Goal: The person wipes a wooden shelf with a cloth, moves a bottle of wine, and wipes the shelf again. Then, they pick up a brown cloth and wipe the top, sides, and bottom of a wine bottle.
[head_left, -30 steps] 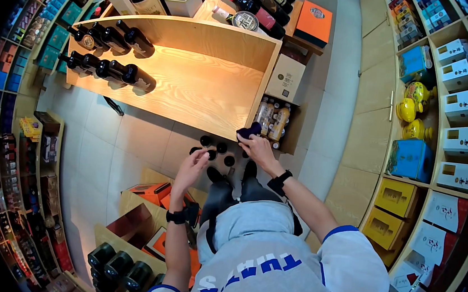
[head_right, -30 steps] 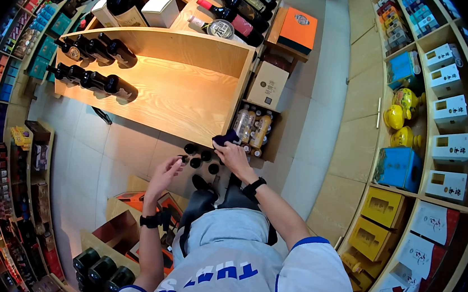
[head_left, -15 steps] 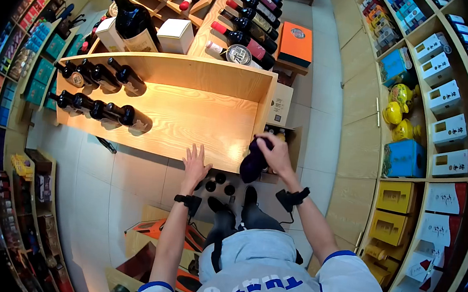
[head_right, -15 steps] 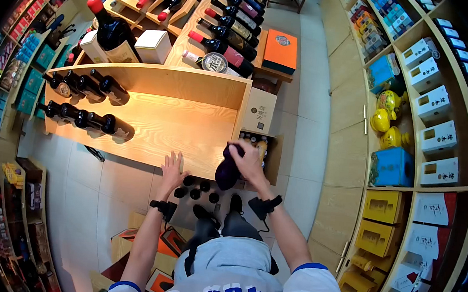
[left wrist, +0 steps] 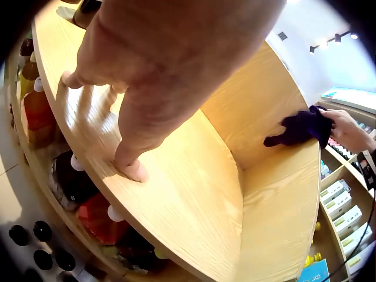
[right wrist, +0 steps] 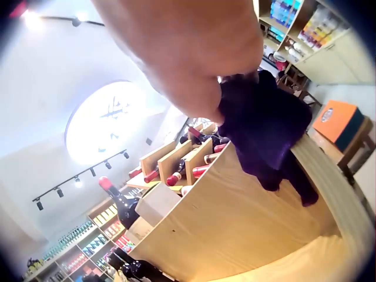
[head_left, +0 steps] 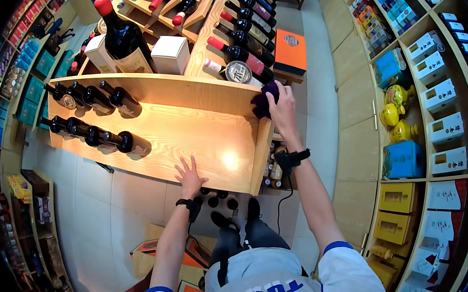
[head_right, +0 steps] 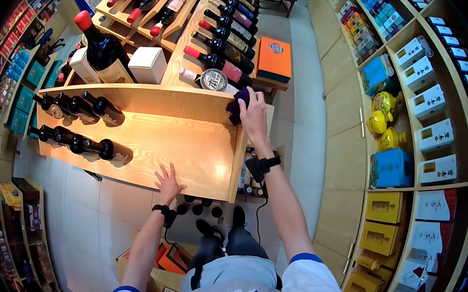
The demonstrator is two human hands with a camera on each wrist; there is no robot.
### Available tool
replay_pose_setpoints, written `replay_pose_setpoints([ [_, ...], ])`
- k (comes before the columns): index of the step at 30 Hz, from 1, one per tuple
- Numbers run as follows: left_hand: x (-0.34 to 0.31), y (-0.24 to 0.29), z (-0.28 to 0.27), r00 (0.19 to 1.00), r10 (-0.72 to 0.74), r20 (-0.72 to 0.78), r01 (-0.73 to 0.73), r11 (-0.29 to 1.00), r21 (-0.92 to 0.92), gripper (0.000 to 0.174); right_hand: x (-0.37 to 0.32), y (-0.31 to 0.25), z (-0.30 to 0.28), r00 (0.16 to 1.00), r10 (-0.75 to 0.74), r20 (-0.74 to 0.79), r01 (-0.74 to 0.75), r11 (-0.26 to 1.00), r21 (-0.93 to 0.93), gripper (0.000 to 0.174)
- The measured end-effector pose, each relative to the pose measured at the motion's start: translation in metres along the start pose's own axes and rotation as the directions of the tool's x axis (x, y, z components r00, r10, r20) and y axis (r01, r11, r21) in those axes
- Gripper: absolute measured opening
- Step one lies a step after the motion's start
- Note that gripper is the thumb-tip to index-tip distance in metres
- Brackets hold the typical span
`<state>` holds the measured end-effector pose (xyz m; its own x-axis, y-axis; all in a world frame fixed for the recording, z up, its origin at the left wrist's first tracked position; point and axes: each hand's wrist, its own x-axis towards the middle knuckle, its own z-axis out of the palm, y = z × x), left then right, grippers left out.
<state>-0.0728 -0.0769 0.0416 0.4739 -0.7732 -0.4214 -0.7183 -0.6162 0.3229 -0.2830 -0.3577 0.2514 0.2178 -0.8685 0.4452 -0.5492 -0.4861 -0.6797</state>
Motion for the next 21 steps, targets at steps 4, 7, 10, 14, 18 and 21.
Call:
replay_pose_setpoints([
  [4,-0.004,0.002,0.000,1.000,-0.005,-0.021,0.005,1.000,-0.012,0.121,0.011,0.005,0.019,0.998,-0.056,0.039,0.060,0.989,-0.131,0.030],
  [7,-0.002,0.003,0.002,1.000,-0.004,-0.030,0.006,0.999,0.039,0.122,0.015,-0.001,0.022,0.995,-0.074,0.066,0.086,0.973,-0.213,0.024],
  [10,0.002,0.003,0.004,0.999,-0.029,-0.018,0.030,0.998,0.055,0.124,0.015,-0.008,0.026,0.993,-0.045,0.110,0.069,0.971,-0.227,0.024],
  [14,0.004,0.003,0.004,0.999,-0.049,-0.002,0.049,0.999,-0.021,0.126,0.017,-0.016,0.037,0.986,-0.065,0.155,0.101,0.966,-0.236,0.023],
  [18,0.003,0.006,0.001,0.998,-0.066,-0.001,0.066,0.997,-0.034,0.124,0.019,-0.029,0.057,0.978,-0.141,0.156,0.168,0.971,-0.171,0.020],
  [21,0.000,0.004,0.006,0.998,-0.029,-0.057,0.028,1.000,-0.008,0.122,0.020,-0.041,0.069,0.965,-0.204,0.162,0.233,0.955,-0.184,0.019],
])
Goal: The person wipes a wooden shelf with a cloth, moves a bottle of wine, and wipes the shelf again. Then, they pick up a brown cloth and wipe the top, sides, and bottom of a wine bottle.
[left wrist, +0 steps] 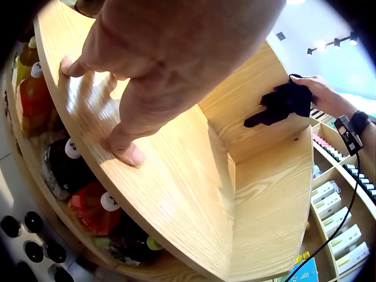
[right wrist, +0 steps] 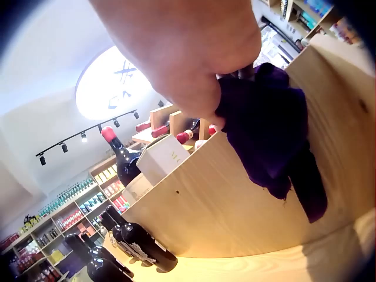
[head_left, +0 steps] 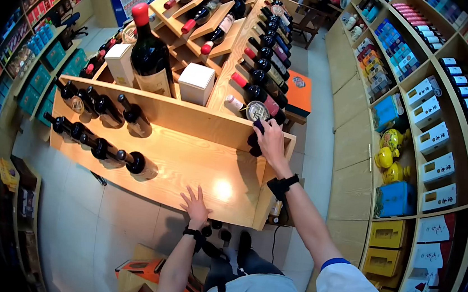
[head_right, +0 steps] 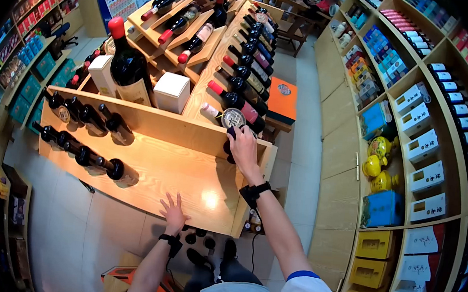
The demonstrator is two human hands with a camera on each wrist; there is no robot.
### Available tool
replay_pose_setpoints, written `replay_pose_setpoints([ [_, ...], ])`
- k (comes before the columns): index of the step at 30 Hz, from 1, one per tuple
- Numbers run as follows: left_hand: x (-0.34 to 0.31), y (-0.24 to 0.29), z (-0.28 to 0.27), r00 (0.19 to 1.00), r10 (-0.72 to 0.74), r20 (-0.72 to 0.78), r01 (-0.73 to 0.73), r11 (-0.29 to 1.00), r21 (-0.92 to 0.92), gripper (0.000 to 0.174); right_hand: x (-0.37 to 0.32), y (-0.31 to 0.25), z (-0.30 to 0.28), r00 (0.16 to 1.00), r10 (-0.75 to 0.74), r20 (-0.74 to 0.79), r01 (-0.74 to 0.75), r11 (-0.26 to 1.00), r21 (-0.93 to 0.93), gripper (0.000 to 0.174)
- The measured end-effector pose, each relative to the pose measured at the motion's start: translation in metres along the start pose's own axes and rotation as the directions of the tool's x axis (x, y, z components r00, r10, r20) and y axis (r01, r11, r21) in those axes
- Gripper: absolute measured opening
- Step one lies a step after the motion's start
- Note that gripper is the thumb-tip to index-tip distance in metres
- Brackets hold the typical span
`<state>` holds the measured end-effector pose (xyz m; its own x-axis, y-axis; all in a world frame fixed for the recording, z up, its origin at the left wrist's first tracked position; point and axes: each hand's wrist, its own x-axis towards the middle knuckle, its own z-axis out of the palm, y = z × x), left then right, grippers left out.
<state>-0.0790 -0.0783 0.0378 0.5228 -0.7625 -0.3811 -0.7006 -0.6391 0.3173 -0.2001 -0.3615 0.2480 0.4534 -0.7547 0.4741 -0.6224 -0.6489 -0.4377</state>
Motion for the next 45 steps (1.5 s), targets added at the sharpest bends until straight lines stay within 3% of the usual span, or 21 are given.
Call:
replay_pose_setpoints([
  [13,-0.003,0.004,-0.001,0.999,-0.042,-0.034,0.041,0.999,-0.010,0.123,0.023,-0.049,0.048,0.980,-0.178,0.084,0.178,0.984,0.010,0.023],
  [18,-0.004,0.008,-0.002,0.997,-0.056,-0.053,0.056,0.998,-0.003,0.122,0.024,-0.060,0.065,0.961,-0.254,0.114,0.256,0.967,-0.002,0.035],
  [25,-0.008,0.006,-0.005,0.996,-0.041,-0.077,0.037,0.998,-0.059,0.120,0.032,-0.072,0.072,0.951,-0.278,0.132,0.281,0.960,-0.003,0.024],
  [36,-0.008,0.009,-0.009,0.995,-0.082,-0.048,0.079,0.995,-0.067,0.114,0.056,-0.111,0.116,0.887,-0.447,0.120,0.451,0.893,-0.007,0.030],
  [45,-0.009,0.009,-0.010,0.994,-0.081,-0.069,0.077,0.995,-0.064,0.103,0.078,-0.140,0.150,0.831,-0.544,0.115,0.548,0.837,0.000,0.025],
])
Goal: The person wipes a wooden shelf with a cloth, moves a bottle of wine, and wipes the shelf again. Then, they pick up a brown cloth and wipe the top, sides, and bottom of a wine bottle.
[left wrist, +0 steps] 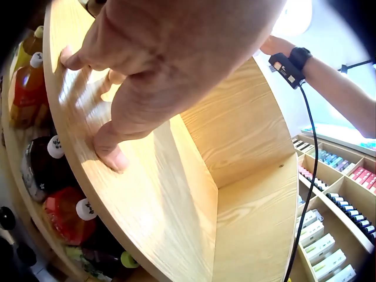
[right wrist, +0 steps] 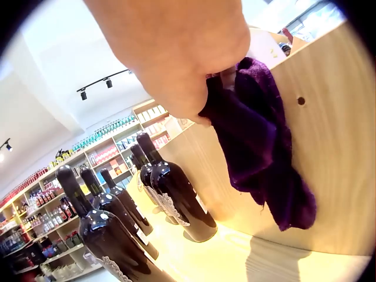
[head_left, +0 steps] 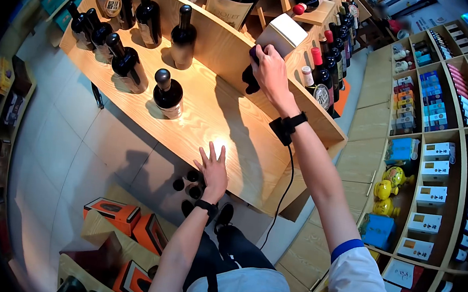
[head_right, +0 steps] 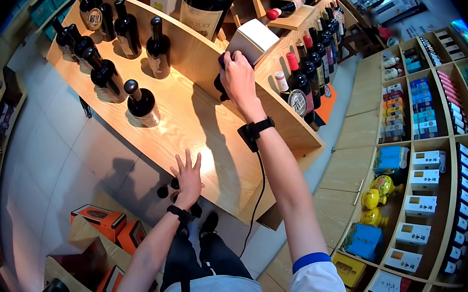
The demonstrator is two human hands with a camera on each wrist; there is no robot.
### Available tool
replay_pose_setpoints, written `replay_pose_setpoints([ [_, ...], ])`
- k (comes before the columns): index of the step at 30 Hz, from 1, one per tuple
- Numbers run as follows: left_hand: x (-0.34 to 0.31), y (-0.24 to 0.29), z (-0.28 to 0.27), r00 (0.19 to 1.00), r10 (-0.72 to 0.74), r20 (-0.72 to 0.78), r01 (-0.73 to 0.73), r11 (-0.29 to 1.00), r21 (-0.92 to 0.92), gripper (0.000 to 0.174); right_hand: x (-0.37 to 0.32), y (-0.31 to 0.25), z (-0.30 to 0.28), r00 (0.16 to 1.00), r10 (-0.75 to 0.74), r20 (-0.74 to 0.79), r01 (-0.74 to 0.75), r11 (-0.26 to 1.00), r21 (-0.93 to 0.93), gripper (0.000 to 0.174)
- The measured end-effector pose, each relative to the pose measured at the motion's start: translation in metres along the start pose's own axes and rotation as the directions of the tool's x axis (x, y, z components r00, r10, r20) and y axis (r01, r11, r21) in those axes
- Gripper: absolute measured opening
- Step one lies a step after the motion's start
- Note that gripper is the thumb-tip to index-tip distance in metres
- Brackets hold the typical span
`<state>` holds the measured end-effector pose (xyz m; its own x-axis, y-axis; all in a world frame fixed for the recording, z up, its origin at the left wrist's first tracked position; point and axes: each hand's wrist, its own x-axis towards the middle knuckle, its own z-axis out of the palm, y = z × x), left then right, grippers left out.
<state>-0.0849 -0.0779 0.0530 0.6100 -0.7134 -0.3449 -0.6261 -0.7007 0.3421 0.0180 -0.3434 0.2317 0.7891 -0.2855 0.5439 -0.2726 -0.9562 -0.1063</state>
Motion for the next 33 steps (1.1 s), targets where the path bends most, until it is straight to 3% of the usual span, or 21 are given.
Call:
replay_pose_setpoints([
  [6,0.001,0.000,0.007,1.000,-0.002,-0.016,0.002,1.000,-0.011,0.088,0.019,-0.009,0.015,0.996,-0.083,0.011,0.083,0.996,0.015,0.018],
  [8,0.001,-0.001,0.012,0.999,-0.003,-0.045,0.002,1.000,-0.023,0.084,0.020,-0.014,0.016,0.998,-0.054,0.033,0.053,0.998,0.038,0.022],
  [12,-0.004,0.000,0.013,0.999,-0.016,-0.047,0.011,0.995,-0.098,0.077,0.006,-0.026,0.038,0.992,-0.028,-0.125,0.043,0.992,0.118,0.043],
  [14,-0.001,-0.002,0.027,0.989,-0.007,-0.148,0.007,1.000,0.003,0.113,0.001,-0.025,0.056,0.963,-0.193,-0.187,0.193,0.981,-0.015,0.048],
  [16,0.001,-0.003,0.030,0.984,-0.006,-0.180,0.005,1.000,-0.008,0.111,-0.004,-0.020,0.072,0.939,-0.317,-0.133,0.272,0.922,-0.276,0.045],
  [18,-0.001,-0.003,0.033,0.977,-0.005,-0.212,0.006,1.000,0.004,0.110,-0.005,-0.011,0.089,0.910,-0.402,-0.100,0.360,0.888,-0.286,0.040],
  [19,-0.001,-0.004,0.034,0.978,-0.007,-0.211,0.006,1.000,-0.004,0.110,-0.007,-0.004,0.091,0.896,-0.444,-0.015,0.416,0.850,-0.323,0.038],
  [22,-0.002,-0.002,0.032,0.978,-0.010,-0.210,0.007,1.000,-0.014,0.109,-0.001,-0.002,0.092,0.867,-0.499,0.000,0.464,0.806,-0.367,0.040],
  [24,-0.003,-0.001,0.029,0.979,-0.022,-0.201,0.026,1.000,0.016,0.106,0.007,-0.004,0.085,0.850,-0.525,0.039,0.491,0.764,-0.418,0.048],
  [25,-0.002,-0.001,0.026,0.983,-0.026,-0.182,0.021,0.999,-0.027,0.091,0.011,-0.006,0.082,0.843,-0.538,0.001,0.490,0.766,-0.416,0.052],
  [27,-0.002,0.000,0.028,0.979,-0.031,-0.201,0.021,0.999,-0.050,0.085,0.014,-0.003,0.081,0.823,-0.568,-0.020,0.506,0.749,-0.427,0.062],
  [31,-0.004,0.000,0.022,0.980,-0.036,-0.197,0.009,0.991,-0.137,0.079,0.020,0.009,0.085,0.770,-0.638,0.009,0.570,0.681,-0.461,0.062],
  [33,-0.005,-0.001,0.019,0.982,-0.035,-0.185,0.011,0.991,-0.130,0.079,0.020,0.011,0.089,0.746,-0.657,0.107,0.572,0.552,-0.606,0.060],
])
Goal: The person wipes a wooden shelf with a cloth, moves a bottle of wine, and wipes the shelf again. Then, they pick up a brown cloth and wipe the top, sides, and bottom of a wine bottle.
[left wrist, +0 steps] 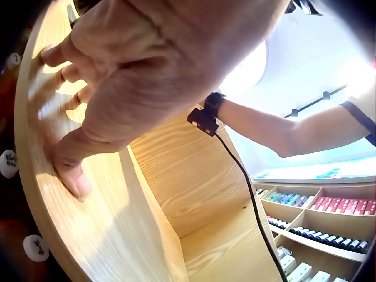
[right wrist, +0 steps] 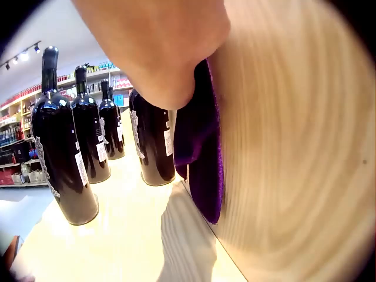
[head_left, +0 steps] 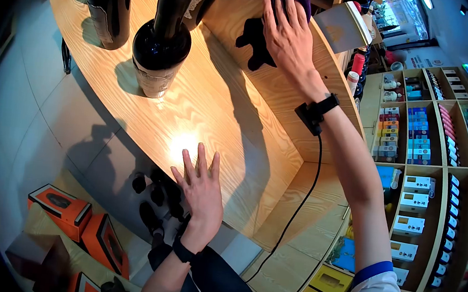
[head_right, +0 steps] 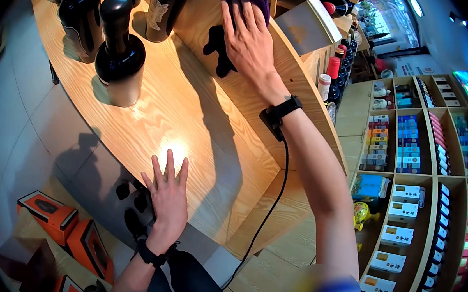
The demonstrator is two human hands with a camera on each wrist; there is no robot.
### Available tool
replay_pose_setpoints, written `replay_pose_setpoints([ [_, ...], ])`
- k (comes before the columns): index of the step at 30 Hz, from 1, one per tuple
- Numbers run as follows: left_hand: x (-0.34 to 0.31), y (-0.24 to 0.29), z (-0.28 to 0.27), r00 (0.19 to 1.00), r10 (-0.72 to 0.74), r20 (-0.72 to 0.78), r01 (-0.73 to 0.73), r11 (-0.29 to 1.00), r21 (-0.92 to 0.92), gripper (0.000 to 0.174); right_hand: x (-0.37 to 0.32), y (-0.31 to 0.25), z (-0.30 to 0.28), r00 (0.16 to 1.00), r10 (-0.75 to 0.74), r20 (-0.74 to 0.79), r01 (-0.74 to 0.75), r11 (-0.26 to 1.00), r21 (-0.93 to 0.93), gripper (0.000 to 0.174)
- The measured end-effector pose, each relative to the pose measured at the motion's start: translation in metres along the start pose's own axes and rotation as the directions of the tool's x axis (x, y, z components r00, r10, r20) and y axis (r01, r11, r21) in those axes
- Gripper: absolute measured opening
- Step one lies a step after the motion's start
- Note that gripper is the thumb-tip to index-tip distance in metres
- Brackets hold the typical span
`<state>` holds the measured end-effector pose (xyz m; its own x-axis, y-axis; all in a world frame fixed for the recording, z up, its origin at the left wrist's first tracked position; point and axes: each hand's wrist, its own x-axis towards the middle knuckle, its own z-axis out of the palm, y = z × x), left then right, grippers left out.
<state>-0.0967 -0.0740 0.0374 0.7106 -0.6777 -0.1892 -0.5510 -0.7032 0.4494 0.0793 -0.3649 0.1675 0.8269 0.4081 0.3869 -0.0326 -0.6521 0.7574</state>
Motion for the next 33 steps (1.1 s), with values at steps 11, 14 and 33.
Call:
replay_pose_setpoints([
  [11,-0.003,-0.003,-0.014,0.996,-0.001,0.092,0.003,1.000,-0.023,0.073,-0.002,-0.025,0.021,0.979,-0.115,0.167,0.107,0.993,0.052,0.054],
  [14,-0.006,-0.004,-0.010,0.999,0.015,0.043,-0.011,0.997,-0.071,0.073,-0.001,-0.035,0.023,0.974,-0.135,0.179,0.130,0.991,0.040,0.053],
  [33,-0.008,-0.011,0.005,0.995,0.043,-0.088,-0.043,0.999,0.002,0.104,-0.033,-0.089,0.051,0.839,-0.327,0.435,0.278,0.945,0.174,0.051],
])
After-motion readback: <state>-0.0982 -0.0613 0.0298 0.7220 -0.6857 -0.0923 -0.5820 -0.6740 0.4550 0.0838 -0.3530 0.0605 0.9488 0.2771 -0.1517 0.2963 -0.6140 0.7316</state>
